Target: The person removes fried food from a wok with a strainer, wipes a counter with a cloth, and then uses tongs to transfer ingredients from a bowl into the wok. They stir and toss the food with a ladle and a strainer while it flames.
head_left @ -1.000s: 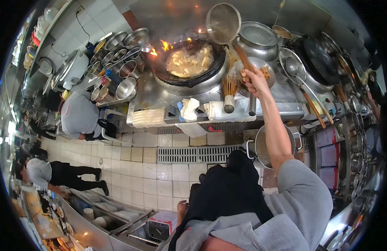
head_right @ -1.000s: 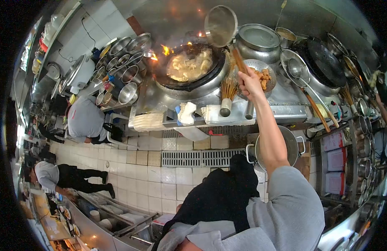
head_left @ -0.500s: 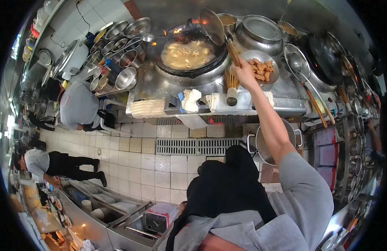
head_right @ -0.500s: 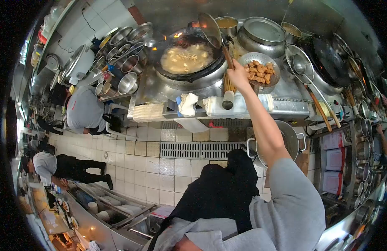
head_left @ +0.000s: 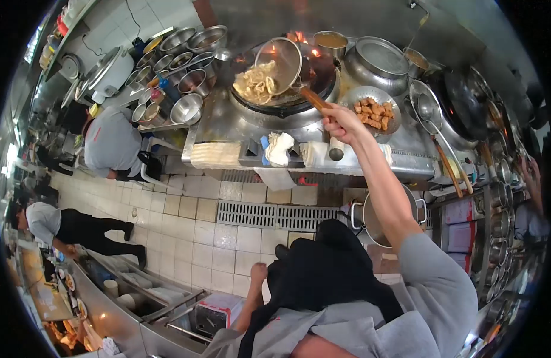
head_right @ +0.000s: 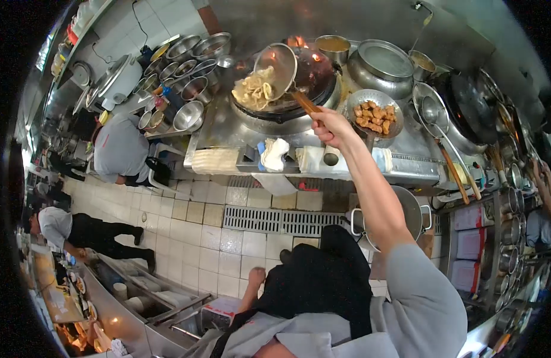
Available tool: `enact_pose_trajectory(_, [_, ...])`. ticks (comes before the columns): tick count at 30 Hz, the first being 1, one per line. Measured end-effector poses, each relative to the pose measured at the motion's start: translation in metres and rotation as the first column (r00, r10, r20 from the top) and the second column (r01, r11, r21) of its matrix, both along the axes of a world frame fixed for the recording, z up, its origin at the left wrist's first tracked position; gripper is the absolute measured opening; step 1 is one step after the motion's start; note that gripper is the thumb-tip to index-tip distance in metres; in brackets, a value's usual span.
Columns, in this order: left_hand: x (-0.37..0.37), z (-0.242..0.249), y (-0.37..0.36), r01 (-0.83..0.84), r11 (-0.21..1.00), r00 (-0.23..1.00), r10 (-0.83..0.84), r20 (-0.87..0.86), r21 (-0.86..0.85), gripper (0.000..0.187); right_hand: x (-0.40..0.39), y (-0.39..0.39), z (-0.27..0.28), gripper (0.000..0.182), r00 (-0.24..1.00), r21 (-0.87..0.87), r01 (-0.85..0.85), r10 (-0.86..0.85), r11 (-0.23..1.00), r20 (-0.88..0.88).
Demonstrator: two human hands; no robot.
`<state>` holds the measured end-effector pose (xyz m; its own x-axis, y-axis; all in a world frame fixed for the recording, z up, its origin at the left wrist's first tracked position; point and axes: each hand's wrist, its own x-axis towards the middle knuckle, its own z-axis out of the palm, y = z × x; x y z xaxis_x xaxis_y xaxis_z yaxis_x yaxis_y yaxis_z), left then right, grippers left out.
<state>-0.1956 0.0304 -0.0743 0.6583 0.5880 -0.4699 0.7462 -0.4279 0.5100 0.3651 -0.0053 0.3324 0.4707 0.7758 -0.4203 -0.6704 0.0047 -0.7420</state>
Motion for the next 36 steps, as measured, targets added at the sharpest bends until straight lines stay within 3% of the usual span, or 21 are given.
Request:
enact_pose_trajectory(1, [0.045,0.024,0.005,-0.142,0.989,0.987,0.144,0.066,-0.037,0.029,-0.006,-0.007,0.012,0.034,0.985,-0.028,0.021,-0.016,0.999,0.17])
enact_pose_trajectory(3, [0.109,0.02,0.012,0.086,0.996,0.994,-0.088,0.061,0.03,0.026,-0.011,-0.01,0.03,0.047,0.93,-0.122,0.026,0.021,0.992,0.366])
enact_pose_trajectory(5, [0.174,0.032,0.0,0.037,0.999,0.975,-0.035,0.219,-0.005,0.023,-0.011,-0.011,0.049,0.054,0.839,-0.25,0.067,0.081,0.966,0.539])
enact_pose_trajectory(8, [0.273,0.019,-0.01,0.293,0.956,0.941,-0.291,0.171,0.016,0.037,-0.005,-0.011,0.056,0.052,0.563,-0.203,0.161,0.079,0.966,0.823])
enact_pose_trajectory(9, [0.304,0.033,-0.016,0.353,0.935,0.925,-0.354,0.136,0.039,0.045,0.008,-0.014,0.045,0.052,0.562,-0.283,0.19,0.132,0.94,0.817])
enact_pose_trajectory(10, [0.33,0.046,-0.022,0.351,0.934,0.927,-0.356,0.12,0.063,0.05,0.021,-0.015,0.027,0.053,0.47,-0.121,0.192,0.017,0.974,0.882])
enact_pose_trajectory(12, [0.376,0.062,-0.036,0.346,0.931,0.929,-0.358,0.094,0.117,0.061,0.032,-0.025,0.018,0.054,0.519,-0.154,0.234,0.011,0.96,0.855])
enact_pose_trajectory(13, [0.391,0.056,-0.042,0.361,0.919,0.921,-0.378,0.091,0.156,0.064,0.033,-0.028,0.018,0.056,0.512,-0.037,0.248,-0.099,0.968,0.853])
enact_pose_trajectory(15, [0.415,0.048,-0.045,0.381,0.893,0.908,-0.41,0.083,0.24,0.068,0.041,-0.048,0.023,0.056,0.632,-0.084,0.276,-0.115,0.957,0.766])
enact_pose_trajectory(17, [0.422,0.063,-0.047,0.359,0.926,0.93,-0.366,0.045,0.119,0.071,0.047,-0.069,0.025,0.055,0.75,-0.161,0.295,-0.124,0.942,0.65])
enact_pose_trajectory(18, [0.425,0.073,-0.046,0.338,0.939,0.94,-0.339,0.024,0.06,0.073,0.05,-0.079,0.02,0.055,0.713,-0.113,0.379,-0.212,0.919,0.669])
enact_pose_trajectory(20, [0.422,0.057,-0.043,0.417,0.901,0.907,-0.422,0.016,0.121,0.074,0.06,-0.094,0.002,0.056,0.619,-0.009,0.525,-0.375,0.851,0.69])
enact_pose_trajectory(22, [0.416,0.065,-0.045,0.436,0.887,0.896,-0.444,0.022,0.153,0.074,0.08,-0.104,-0.031,0.056,0.461,0.03,0.573,-0.352,0.819,0.815])
enact_pose_trajectory(24, [0.414,0.049,-0.046,0.417,0.891,0.896,-0.436,0.085,0.18,0.073,0.101,-0.102,-0.072,0.056,0.187,0.06,0.649,-0.235,0.758,0.954])
enact_pose_trajectory(25, [0.414,0.036,-0.045,0.426,0.883,0.889,-0.449,0.091,0.197,0.074,0.104,-0.106,-0.076,0.055,0.469,-0.084,0.582,-0.249,0.809,0.847])
enact_pose_trajectory(28, [0.417,0.022,-0.041,0.455,0.871,0.88,-0.472,0.058,0.188,0.074,0.119,-0.115,-0.083,0.054,0.335,-0.139,0.558,-0.069,0.818,0.94])
enact_pose_trajectory(32, [0.418,0.019,-0.037,0.487,0.858,0.867,-0.497,0.022,0.164,0.074,0.09,-0.116,-0.061,0.057,0.377,0.101,0.49,-0.315,0.866,0.871])
enact_pose_trajectory(34, [0.422,0.006,-0.032,0.535,0.833,0.842,-0.54,-0.002,0.138,0.074,0.07,-0.1,-0.028,0.054,0.559,-0.077,0.457,-0.219,0.886,0.8])
enact_pose_trajectory(36, [0.415,0.023,-0.026,0.519,0.851,0.853,-0.522,0.024,0.072,0.074,0.073,-0.073,-0.016,0.052,0.659,-0.107,0.375,-0.184,0.921,0.729])
